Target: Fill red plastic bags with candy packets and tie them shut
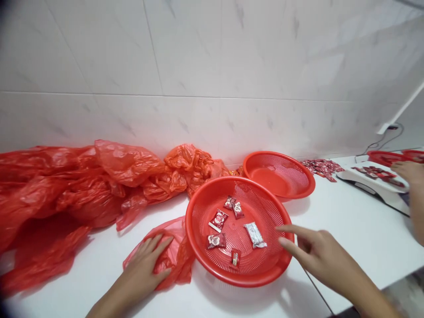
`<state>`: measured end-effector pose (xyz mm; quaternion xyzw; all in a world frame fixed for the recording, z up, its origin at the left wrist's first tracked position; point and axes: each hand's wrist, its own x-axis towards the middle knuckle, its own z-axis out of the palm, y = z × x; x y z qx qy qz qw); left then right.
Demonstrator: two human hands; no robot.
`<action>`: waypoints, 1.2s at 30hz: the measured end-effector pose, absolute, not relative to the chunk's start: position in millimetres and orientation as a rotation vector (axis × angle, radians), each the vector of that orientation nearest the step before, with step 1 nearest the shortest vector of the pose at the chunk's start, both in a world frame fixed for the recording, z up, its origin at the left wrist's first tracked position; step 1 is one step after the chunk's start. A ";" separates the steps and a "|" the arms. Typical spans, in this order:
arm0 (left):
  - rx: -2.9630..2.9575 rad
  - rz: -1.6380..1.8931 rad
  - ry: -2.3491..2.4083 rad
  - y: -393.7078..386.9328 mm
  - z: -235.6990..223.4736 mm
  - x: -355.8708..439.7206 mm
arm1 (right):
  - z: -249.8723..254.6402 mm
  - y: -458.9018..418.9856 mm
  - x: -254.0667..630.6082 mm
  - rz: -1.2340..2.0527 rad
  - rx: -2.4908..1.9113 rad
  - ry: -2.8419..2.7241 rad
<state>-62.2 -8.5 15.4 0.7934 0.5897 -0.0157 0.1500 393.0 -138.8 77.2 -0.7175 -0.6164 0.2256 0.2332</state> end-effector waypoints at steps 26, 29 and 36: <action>2.260 0.073 1.483 -15.5 0.4 -58.7 | 92.8 11.3 247.5 0.816 -1.885 -2.943; 2.270 0.054 1.472 -15.4 -0.2 -59.6 | 84.0 26.4 228.0 0.780 -1.895 -3.033; 2.244 0.120 1.463 -16.2 -3.0 -63.2 | 49.9 18.3 231.0 0.672 -1.615 -2.910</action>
